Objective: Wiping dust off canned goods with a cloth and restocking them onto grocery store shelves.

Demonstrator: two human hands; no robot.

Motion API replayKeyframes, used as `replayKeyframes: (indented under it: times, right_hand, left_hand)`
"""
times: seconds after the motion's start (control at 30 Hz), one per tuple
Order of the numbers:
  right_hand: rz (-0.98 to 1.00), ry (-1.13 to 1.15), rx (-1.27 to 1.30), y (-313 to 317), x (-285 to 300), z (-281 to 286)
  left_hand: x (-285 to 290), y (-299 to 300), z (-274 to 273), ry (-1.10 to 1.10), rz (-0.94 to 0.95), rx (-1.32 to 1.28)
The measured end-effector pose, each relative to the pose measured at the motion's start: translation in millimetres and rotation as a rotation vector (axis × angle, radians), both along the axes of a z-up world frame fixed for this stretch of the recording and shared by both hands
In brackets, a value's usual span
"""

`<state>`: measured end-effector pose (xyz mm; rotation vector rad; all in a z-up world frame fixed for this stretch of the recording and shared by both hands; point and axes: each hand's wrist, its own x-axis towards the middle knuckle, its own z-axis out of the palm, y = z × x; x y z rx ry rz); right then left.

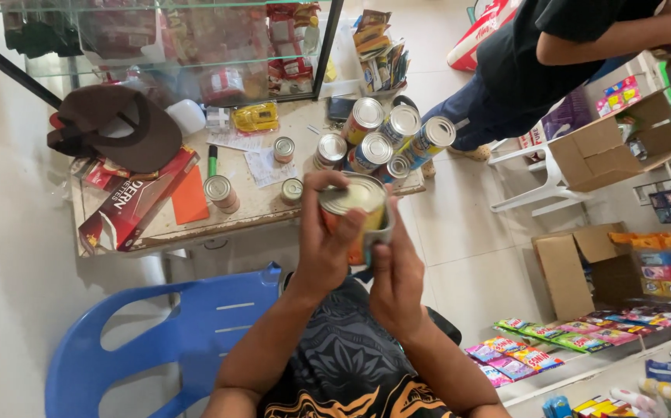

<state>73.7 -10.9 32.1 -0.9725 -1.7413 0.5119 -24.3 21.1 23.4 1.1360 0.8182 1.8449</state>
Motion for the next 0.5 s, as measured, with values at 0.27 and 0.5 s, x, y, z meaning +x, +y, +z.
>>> replayKeyframes:
  times: [0.27, 0.5]
  right_hand:
    - [0.234, 0.235, -0.231, 20, 21, -11]
    - [0.167, 0.557, -0.389, 17, 4, -4]
  left_hand:
    - [7, 1, -18, 0.098, -0.11, 0.04]
    - [8, 6, -18, 0.109, -0.157, 0.091]
